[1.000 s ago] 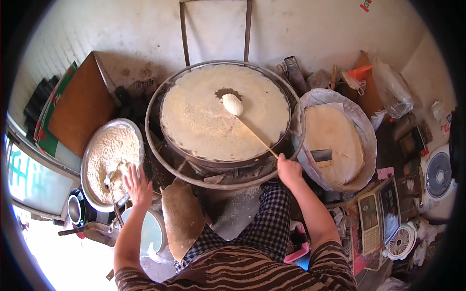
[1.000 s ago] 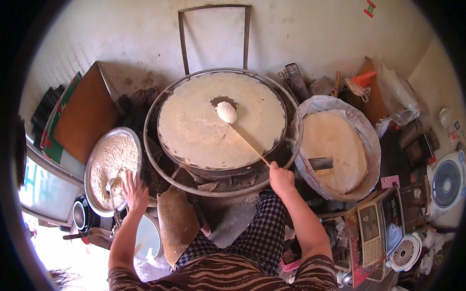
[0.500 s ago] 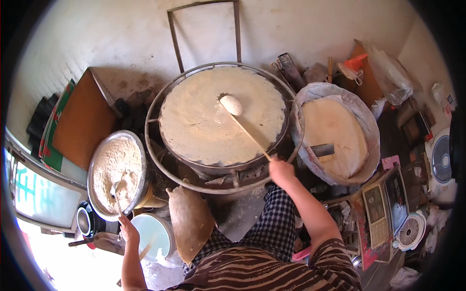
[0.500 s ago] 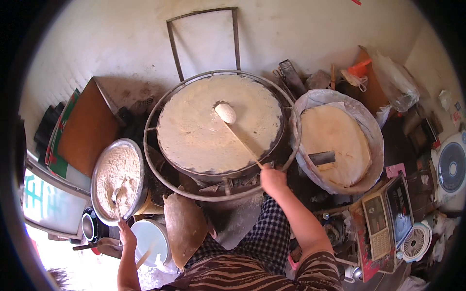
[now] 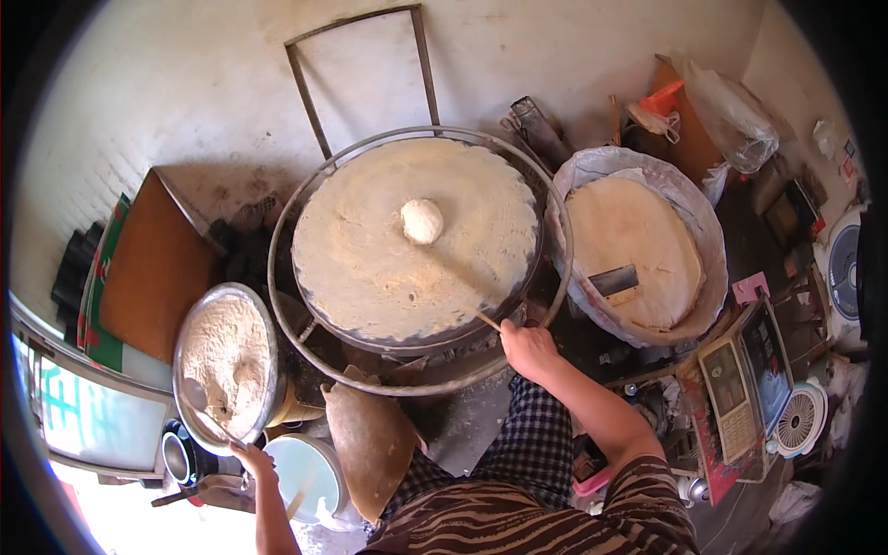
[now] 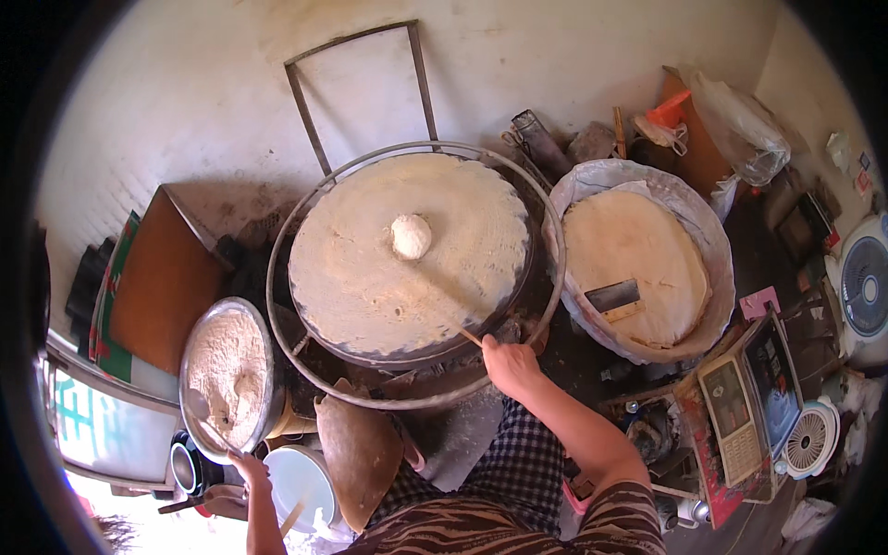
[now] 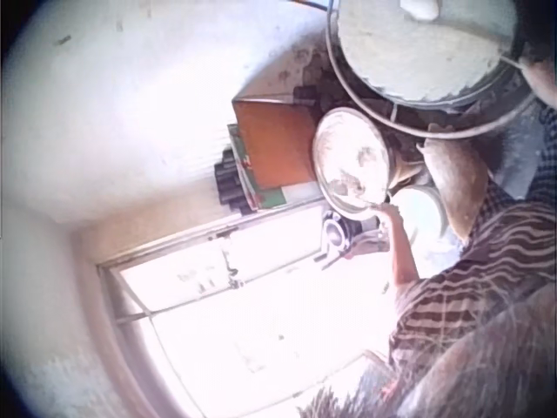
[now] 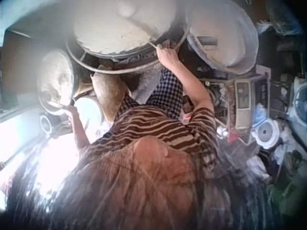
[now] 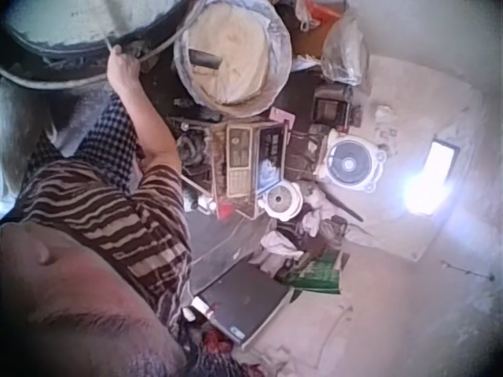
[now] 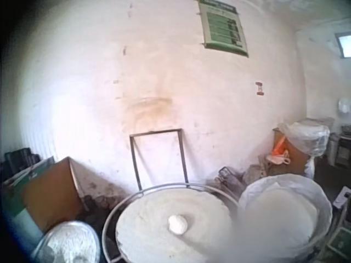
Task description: The person scoops batter onto a hot griddle, spreads it thinly across the surface using a wooden stick, and uses a scraper and their hands to loosen and lift the cooked crepe onto a stack.
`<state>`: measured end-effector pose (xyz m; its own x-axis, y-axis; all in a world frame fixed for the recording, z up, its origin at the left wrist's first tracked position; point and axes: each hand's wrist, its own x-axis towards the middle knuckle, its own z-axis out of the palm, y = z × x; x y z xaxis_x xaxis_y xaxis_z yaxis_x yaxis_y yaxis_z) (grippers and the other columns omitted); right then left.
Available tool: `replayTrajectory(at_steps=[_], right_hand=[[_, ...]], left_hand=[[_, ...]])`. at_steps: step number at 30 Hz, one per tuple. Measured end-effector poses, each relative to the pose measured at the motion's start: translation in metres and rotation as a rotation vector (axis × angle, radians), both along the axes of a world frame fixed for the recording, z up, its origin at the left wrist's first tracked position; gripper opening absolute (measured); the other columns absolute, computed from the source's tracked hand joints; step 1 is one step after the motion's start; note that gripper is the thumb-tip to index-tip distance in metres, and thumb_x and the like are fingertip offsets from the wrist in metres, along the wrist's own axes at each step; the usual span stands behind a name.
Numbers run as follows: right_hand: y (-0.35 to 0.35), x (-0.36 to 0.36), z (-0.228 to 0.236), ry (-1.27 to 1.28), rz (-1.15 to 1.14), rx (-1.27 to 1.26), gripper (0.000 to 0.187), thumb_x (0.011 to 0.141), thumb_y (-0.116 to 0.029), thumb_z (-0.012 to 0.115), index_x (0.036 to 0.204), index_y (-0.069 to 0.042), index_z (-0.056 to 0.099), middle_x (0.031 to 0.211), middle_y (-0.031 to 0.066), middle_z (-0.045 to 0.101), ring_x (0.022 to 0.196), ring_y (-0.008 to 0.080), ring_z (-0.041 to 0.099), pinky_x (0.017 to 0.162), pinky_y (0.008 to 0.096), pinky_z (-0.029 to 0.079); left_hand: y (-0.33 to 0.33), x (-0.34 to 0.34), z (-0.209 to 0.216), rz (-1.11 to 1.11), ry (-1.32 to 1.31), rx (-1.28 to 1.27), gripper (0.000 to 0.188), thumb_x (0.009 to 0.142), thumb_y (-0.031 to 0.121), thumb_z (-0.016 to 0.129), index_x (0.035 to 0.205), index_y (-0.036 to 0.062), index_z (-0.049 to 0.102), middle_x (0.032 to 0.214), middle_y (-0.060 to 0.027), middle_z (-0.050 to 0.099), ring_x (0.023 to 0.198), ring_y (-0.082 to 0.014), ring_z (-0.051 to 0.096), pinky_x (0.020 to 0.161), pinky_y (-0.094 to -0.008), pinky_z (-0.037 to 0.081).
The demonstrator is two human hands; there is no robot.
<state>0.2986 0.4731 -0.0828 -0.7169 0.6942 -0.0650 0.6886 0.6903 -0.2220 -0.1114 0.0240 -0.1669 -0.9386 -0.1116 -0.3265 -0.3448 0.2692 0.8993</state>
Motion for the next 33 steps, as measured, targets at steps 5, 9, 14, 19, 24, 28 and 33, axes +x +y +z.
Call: replayTrajectory(at_steps=[5,9,14,19,24,28,33], right_hand=[[0.053,0.035,-0.006,-0.140,-0.088,0.131,0.014,0.086,-0.015,0.049,0.093,-0.003,0.050,0.074,0.0186,0.068,0.070,0.0343,0.069,0.059,0.0456,0.053],[0.052,-0.011,-0.001,-0.058,-0.108,-0.020,0.018,0.086,-0.016,0.049,0.094,0.000,0.053,0.077,0.0219,0.067,0.076,0.0367,0.068,0.067,0.0483,0.052],[0.035,-0.029,0.006,0.274,-0.083,-0.242,0.024,0.093,-0.027,0.047,0.100,-0.004,0.050,0.077,0.0242,0.063,0.076,0.0449,0.061,0.068,0.0540,0.049],[0.054,-0.010,-0.006,0.127,-0.359,-0.185,0.023,0.093,-0.024,0.046,0.098,-0.001,0.048,0.078,0.0253,0.063,0.077,0.0440,0.063,0.068,0.0531,0.050],[0.001,-0.030,-0.038,0.273,-0.118,-0.326,0.020,0.095,-0.019,0.045,0.097,0.000,0.047,0.062,0.0204,0.060,0.047,0.0325,0.060,0.048,0.0446,0.049],[-0.024,-0.033,0.009,0.348,-0.148,-0.828,0.019,0.095,-0.018,0.047,0.096,0.000,0.046,0.055,0.0124,0.056,0.043,0.0225,0.058,0.041,0.0368,0.044],[-0.025,-0.019,0.017,0.413,-0.137,-0.629,0.020,0.096,-0.022,0.045,0.097,-0.002,0.044,0.058,0.0154,0.056,0.043,0.0264,0.059,0.041,0.0398,0.047]], left_hand=[[0.049,0.021,0.072,-0.219,0.136,0.524,0.045,0.097,0.016,0.047,0.137,0.0263,0.028,0.078,0.0019,0.042,0.050,-0.0039,0.035,0.040,-0.0194,0.029],[0.155,0.061,0.134,-0.520,-0.094,0.618,0.046,0.096,0.013,0.047,0.137,0.0243,0.030,0.073,0.0039,0.040,0.049,-0.0032,0.031,0.038,-0.0164,0.022],[0.274,0.096,0.146,-0.857,-0.385,0.632,0.041,0.094,0.007,0.045,0.130,0.0211,0.034,0.074,0.0005,0.040,0.051,-0.0060,0.035,0.042,-0.0192,0.025],[0.362,0.116,0.121,-0.915,-0.307,0.296,0.046,0.089,0.004,0.043,0.131,0.0167,0.030,0.077,-0.0063,0.044,0.050,-0.0128,0.040,0.040,-0.0276,0.034],[0.419,0.181,0.082,-0.857,-0.182,0.114,0.051,0.087,-0.001,0.038,0.132,0.0178,0.022,0.088,-0.0152,0.049,0.055,-0.0215,0.050,0.041,-0.0322,0.044],[0.419,0.214,0.094,-0.505,-0.583,0.732,0.029,0.091,0.002,0.040,0.118,0.0107,0.035,0.072,-0.0068,0.043,0.049,-0.0153,0.043,0.042,-0.0283,0.042],[0.348,0.118,0.134,-0.316,-1.404,1.875,0.005,0.096,0.002,0.040,0.096,-0.0006,0.044,0.065,-0.0007,0.039,0.046,-0.0068,0.036,0.038,-0.0209,0.035]])
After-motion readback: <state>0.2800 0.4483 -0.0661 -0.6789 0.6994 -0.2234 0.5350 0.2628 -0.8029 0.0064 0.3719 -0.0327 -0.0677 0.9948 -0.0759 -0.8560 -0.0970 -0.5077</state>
